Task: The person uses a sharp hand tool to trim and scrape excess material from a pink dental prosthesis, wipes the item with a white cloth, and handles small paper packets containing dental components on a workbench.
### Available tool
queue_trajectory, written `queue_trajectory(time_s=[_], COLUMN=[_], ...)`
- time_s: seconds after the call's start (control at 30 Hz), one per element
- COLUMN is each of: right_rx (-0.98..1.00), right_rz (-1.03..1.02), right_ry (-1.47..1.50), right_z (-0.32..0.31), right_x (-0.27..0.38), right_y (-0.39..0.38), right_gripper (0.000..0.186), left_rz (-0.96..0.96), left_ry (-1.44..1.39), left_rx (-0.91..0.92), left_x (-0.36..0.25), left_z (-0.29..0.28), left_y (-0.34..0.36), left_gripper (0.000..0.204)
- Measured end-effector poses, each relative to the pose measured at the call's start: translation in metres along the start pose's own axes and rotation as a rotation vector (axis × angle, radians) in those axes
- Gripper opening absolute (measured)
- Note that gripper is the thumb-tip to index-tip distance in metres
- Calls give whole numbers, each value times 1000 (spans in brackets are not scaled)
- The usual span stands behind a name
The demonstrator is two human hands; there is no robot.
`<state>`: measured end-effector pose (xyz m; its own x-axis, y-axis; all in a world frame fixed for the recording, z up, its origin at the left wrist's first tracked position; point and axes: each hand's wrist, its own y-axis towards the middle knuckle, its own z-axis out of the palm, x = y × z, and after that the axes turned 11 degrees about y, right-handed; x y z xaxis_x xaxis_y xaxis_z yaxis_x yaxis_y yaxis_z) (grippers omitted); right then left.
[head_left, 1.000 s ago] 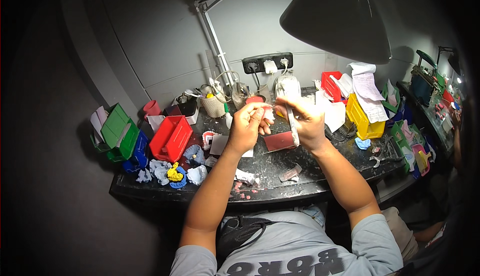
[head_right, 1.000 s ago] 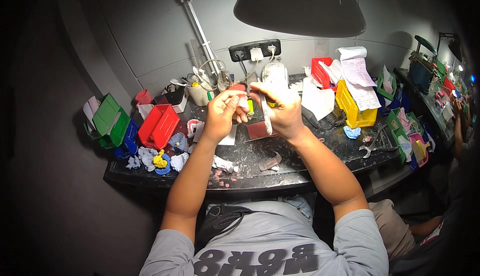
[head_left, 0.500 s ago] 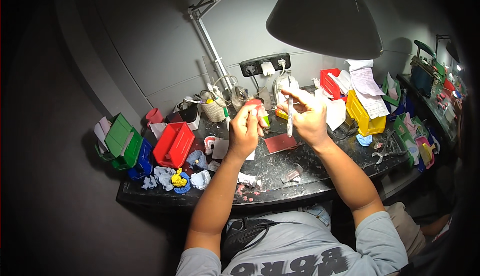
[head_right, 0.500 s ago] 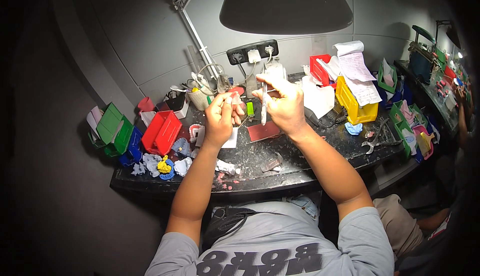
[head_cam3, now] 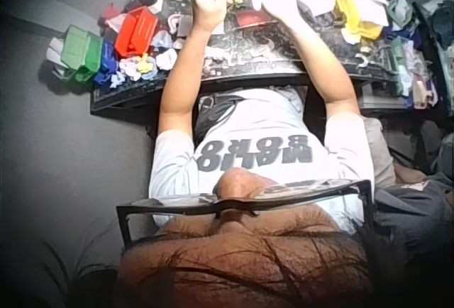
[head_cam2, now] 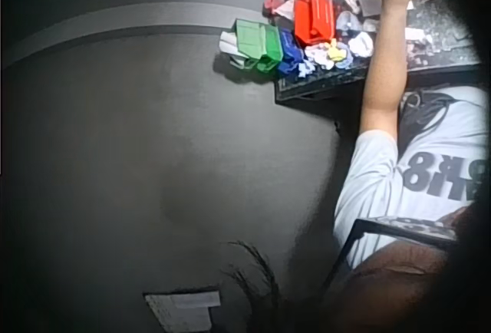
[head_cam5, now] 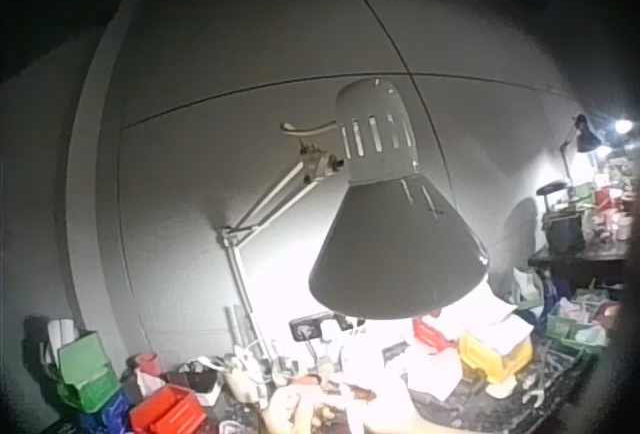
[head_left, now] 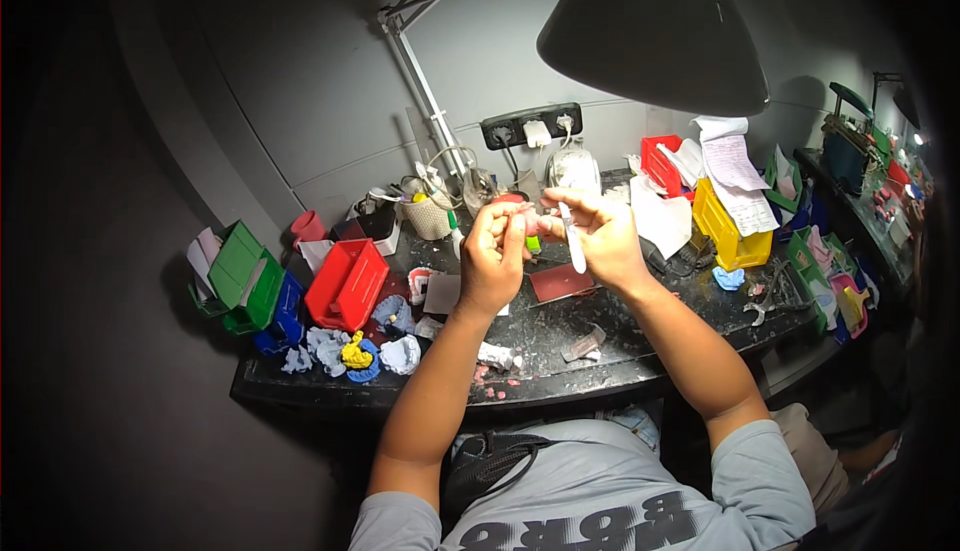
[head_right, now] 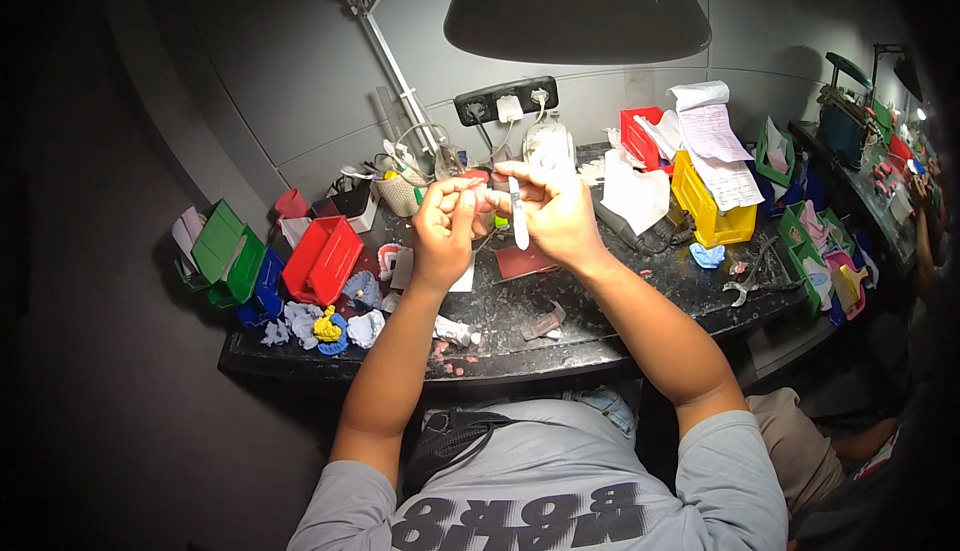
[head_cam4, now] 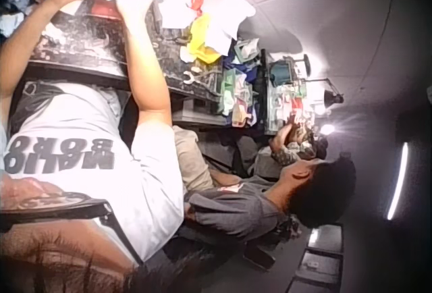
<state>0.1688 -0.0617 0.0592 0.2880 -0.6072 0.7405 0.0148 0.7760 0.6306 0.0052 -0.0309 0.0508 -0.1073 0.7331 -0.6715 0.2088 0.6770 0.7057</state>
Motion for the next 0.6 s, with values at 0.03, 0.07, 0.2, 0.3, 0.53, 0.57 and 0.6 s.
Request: queue_trajectory(time_s=[0.03, 0.07, 0.2, 0.3, 0.53, 0.57, 0.6], right_rx=[-4, -7, -42, -124, -149, -159, -158], right_rz=[39, 77, 76, 150, 91, 42, 8], right_ry=[74, 148, 76, 252, 14, 11, -6], right_z=[0, 0, -5, -6, -26, -30, -29], right_x=[-1, -2, -1, -1, -17, -23, -30], right_y=[0, 1, 3, 4, 13, 14, 15], right_gripper=[39, 40, 39, 34, 31, 29, 27], left_rz=[23, 24, -4, -20, 437, 468, 441], left_ry=[-43, -42, 10, 32, 542, 525, 394], left_rx=[-15, -16, 34, 49, -128, -67, -14], left_x=[-1, -2, -1, -1, -44, -65, -87], left_z=[2, 2, 4, 5, -4, -8, -7], left_y=[0, -1, -2, -4, 6, 2, -6], left_gripper=[16, 16, 16, 17, 37, 37, 29])
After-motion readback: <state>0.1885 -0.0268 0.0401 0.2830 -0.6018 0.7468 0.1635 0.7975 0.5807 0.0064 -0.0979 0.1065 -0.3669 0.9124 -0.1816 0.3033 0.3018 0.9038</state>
